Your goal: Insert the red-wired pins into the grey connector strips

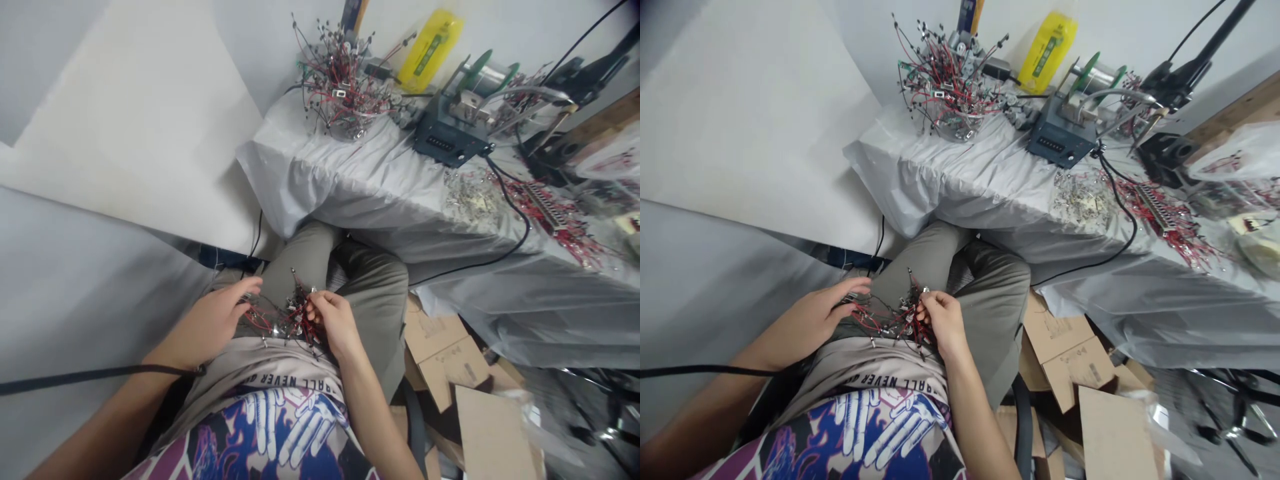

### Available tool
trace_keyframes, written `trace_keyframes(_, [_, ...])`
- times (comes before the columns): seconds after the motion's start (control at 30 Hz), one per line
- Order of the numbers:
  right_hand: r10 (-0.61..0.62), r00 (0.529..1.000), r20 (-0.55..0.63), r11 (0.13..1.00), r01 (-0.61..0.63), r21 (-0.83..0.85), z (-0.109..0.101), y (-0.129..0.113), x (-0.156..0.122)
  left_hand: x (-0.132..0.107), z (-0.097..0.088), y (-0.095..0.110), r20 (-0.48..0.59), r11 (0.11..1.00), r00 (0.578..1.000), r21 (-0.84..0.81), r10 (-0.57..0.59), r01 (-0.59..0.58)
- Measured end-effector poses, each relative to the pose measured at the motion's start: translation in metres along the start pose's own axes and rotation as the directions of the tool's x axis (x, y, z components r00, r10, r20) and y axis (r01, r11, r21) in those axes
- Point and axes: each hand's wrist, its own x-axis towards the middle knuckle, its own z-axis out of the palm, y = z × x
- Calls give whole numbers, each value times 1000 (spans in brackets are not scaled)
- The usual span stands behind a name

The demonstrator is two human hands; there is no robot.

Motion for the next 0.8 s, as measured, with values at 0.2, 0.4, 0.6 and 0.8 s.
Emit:
trace_keyframes(0.2, [-79, 997, 10, 985, 79, -151, 0, 3, 8, -3, -19, 6, -129, 998, 990, 21, -53, 56])
trace_keyframes(0.4, [-81, 996, 35, 989, 84, -122, 1, 2, 7, -9, -33, 10, -197, 992, 974, 31, -110, 119])
trace_keyframes(0.6, [-65, 997, 40, 998, 66, -5, -1, -7, -1, -11, -38, 10, -226, 991, 966, 21, -124, 132])
trace_keyframes(0.8, [3, 999, 48, 976, -14, 218, -1, -16, -7, -9, -36, 9, -220, 987, 963, 8, -157, 162])
